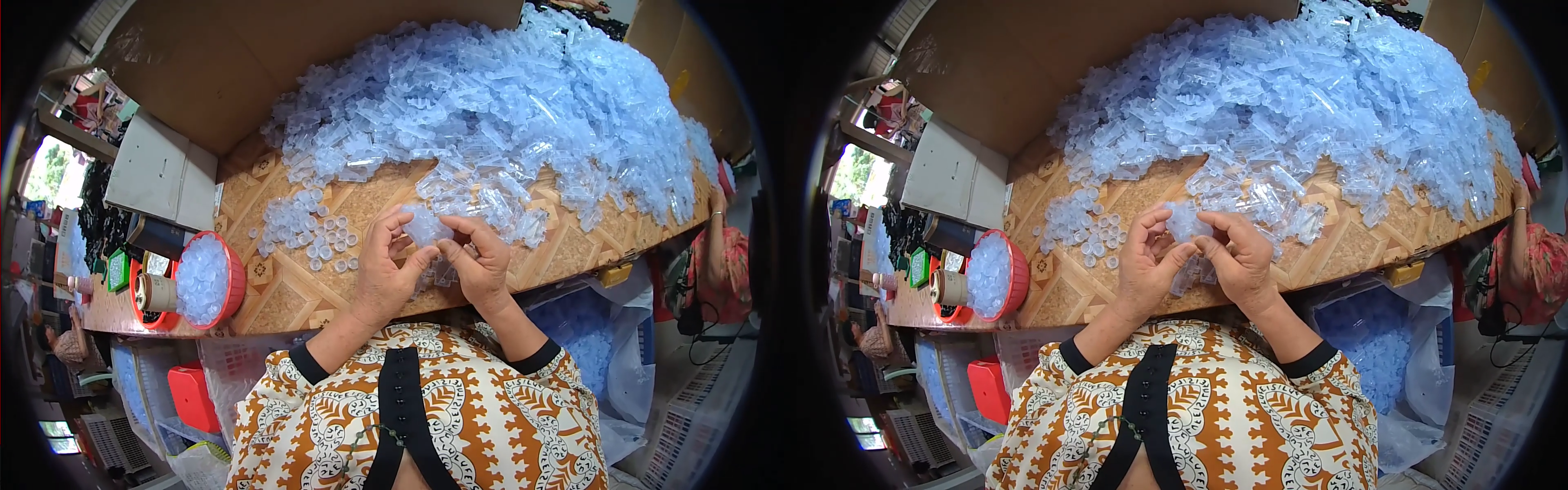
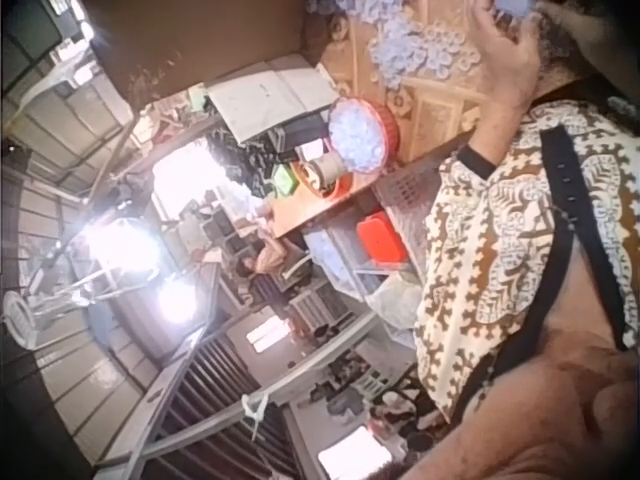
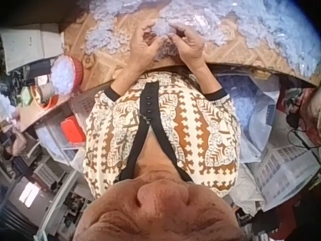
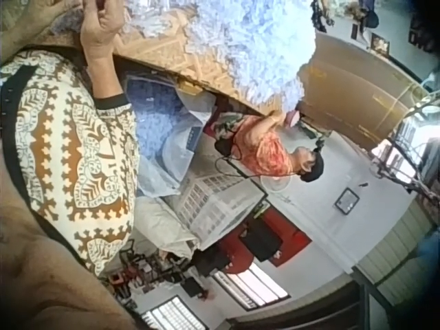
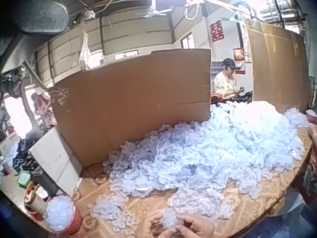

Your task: The person assembles small plastic components by fitting and pressing clear plastic pieces and caps together by hand.

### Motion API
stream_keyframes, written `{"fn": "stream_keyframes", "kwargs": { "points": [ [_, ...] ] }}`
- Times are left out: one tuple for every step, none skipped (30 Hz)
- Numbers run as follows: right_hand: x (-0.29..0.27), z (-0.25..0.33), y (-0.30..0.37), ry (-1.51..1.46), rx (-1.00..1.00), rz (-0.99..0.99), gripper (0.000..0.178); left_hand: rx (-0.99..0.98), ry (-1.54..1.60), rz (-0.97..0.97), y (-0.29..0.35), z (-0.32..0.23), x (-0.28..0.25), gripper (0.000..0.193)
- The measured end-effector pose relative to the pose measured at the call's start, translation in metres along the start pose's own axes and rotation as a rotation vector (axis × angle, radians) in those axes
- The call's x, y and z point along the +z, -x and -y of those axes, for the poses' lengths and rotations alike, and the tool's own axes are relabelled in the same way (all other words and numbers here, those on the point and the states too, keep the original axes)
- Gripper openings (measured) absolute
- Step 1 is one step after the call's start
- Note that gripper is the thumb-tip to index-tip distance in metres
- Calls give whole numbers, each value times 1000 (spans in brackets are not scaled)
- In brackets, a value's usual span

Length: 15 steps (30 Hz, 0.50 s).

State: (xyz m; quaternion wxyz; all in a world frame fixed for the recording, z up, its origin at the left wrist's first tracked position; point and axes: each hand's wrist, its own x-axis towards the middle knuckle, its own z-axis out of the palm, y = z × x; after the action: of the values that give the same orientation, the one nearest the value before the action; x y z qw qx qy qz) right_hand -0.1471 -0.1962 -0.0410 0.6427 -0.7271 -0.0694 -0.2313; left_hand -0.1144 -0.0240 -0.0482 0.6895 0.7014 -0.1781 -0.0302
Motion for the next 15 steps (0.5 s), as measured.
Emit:
{"fn": "stream_keyframes", "kwargs": {
  "points": [
    [1, -1, 2, 5, 0, 2, 31, 2, 4, -2, 1, 0, 0, 57],
    [1, -2, 3, 9, -1, 4, 31, 29, -41, -11, 1, -1, 0, 57],
    [2, -3, 4, -16, 12, 6, 31, 56, -85, -21, 1, -1, 0, 57],
    [2, -3, 5, -41, 25, 9, 31, 57, -81, -23, 2, -1, 0, 57],
    [2, -3, 5, -38, 24, 12, 31, 97, -114, -31, 2, -2, 0, 58],
    [2, -3, 6, -59, 30, 17, 31, 137, -147, -38, 2, -2, 0, 58],
    [2, -2, 6, -82, 36, 24, 32, 137, -145, -42, 2, -3, 0, 58],
    [1, -2, 6, -80, 36, 28, 32, 177, -124, -47, 2, -4, 0, 59],
    [0, -3, 7, -96, 35, 44, 33, 215, -104, -52, 2, -5, -1, 60],
    [0, -3, 7, -111, 36, 58, 34, 214, -102, -55, 2, -6, -1, 60],
    [0, -1, 6, -109, 37, 60, 34, 217, -87, -26, 2, -7, -1, 61],
    [0, 2, 4, -146, 48, 75, 34, 219, -73, 4, 2, -7, -2, 61],
    [0, 4, 4, -180, 59, 87, 35, 217, -69, 6, 2, -7, -1, 61],
    [-1, 3, 4, -177, 62, 85, 35, 204, -45, 13, 2, -7, -1, 62],
    [-3, 0, 5, -236, 135, 106, 36, 191, -21, 22, 2, -7, -1, 62]
  ]
}}
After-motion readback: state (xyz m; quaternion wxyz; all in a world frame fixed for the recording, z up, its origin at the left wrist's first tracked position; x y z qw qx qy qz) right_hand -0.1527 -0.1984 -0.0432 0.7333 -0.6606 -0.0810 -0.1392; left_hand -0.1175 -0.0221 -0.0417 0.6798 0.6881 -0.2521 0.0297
